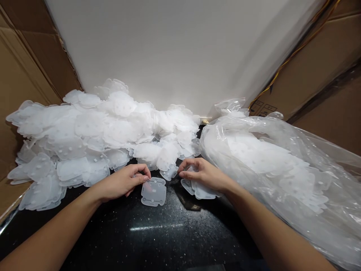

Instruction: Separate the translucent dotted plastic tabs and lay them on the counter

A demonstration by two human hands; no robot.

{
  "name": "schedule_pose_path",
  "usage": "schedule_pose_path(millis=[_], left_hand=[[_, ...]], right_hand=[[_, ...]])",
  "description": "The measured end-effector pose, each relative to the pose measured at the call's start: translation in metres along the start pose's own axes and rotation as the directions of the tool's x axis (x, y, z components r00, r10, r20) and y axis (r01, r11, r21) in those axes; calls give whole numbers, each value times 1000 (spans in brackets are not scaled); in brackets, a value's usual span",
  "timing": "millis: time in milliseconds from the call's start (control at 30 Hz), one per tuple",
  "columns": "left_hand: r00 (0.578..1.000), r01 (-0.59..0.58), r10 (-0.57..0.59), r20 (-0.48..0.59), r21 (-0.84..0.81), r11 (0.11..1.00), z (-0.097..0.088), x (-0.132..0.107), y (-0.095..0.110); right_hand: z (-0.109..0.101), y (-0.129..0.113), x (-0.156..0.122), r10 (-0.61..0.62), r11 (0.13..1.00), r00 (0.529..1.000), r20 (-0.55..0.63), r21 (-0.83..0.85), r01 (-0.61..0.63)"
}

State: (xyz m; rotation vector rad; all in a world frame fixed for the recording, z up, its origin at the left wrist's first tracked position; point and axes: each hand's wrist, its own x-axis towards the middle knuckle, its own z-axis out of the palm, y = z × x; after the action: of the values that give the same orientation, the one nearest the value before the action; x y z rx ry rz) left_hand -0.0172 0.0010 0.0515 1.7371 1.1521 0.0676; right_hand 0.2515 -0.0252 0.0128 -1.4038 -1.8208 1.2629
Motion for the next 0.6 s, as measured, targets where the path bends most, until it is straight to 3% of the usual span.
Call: schedule_pose_path(millis=[200,600], left_hand=[[1000,-11,11,-1,7,1000,0,-1,0],[998,-66,66,15,-39,997,5,-1,-2]], right_hand=[[5,-3,-1,41,999,993,113,9,-43],[25,-11,1,26,997,990,139,70,-36]])
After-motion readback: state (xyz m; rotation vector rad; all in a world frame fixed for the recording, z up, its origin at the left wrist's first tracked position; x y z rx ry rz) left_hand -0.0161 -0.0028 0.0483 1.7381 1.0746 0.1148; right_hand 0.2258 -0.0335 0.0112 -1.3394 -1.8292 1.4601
